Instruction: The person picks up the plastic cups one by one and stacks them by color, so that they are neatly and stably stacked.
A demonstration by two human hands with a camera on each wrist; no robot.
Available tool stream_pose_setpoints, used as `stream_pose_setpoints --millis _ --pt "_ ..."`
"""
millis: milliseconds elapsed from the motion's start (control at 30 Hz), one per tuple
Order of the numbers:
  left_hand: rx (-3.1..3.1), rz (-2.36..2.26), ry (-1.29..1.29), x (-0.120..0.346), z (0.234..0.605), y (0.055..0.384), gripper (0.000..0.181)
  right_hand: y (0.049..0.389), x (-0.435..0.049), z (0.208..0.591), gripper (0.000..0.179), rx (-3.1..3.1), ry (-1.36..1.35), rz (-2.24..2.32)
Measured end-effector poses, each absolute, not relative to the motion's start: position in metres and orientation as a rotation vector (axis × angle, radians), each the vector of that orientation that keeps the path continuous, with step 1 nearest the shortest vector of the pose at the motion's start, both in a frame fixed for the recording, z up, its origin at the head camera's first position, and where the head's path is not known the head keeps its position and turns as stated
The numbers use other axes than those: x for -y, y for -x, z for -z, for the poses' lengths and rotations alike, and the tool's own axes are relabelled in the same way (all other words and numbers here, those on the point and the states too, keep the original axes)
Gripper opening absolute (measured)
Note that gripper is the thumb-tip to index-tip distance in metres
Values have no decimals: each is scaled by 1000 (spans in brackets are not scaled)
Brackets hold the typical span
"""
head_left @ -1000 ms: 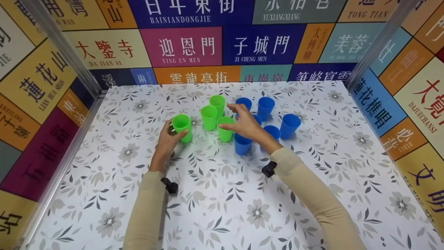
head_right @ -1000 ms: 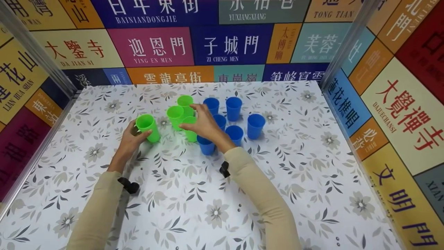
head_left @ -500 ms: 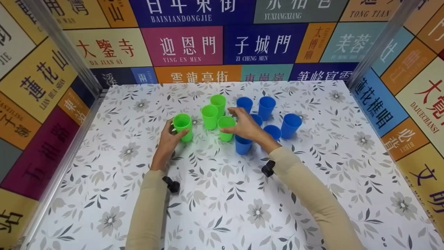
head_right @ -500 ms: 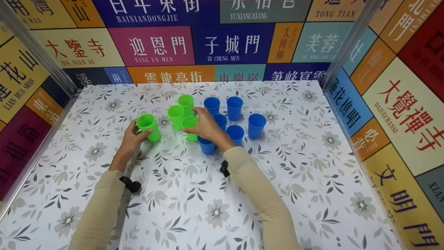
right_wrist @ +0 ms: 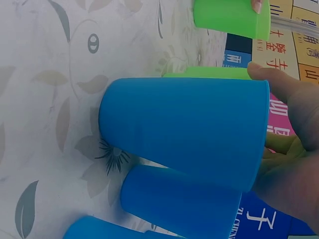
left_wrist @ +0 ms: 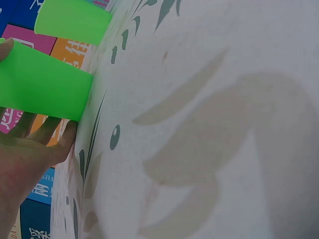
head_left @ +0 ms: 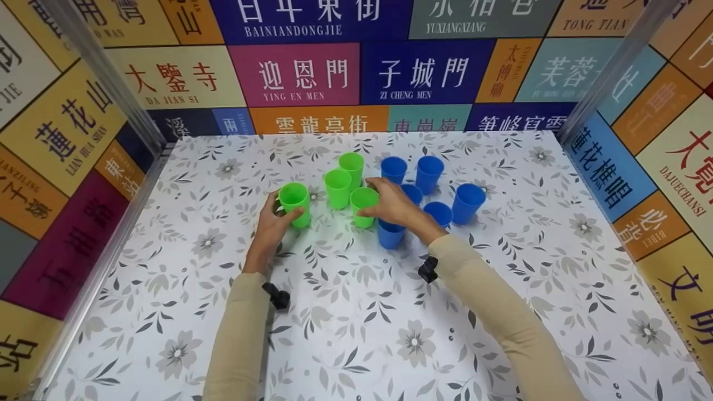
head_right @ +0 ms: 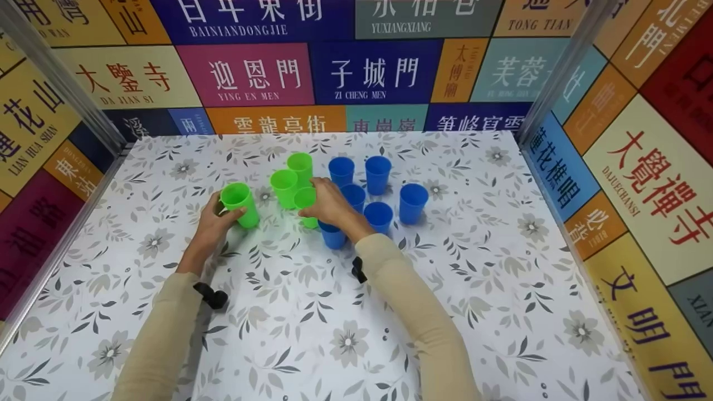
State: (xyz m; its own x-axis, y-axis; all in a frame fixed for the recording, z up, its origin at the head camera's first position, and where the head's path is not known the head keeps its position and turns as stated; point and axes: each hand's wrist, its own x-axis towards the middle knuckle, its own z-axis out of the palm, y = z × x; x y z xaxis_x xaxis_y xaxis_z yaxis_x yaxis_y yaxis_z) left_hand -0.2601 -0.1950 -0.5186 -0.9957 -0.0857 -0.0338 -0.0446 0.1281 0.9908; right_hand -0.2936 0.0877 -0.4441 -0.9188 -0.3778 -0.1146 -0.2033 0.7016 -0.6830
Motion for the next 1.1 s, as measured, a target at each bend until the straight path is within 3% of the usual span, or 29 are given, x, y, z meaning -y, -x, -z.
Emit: stream_pose_setpoints --millis 367,733,1100 --pt "2372 2063 -156 190 490 245 69 293 -87 436 83 -2663 501 1177" --pt "2336 2055 -153 196 517 260 72 292 -80 420 74 -2659 488 1341" --pt "2343 2070 -181 195 516 260 72 296 -52 404 69 -2662 548 1405"
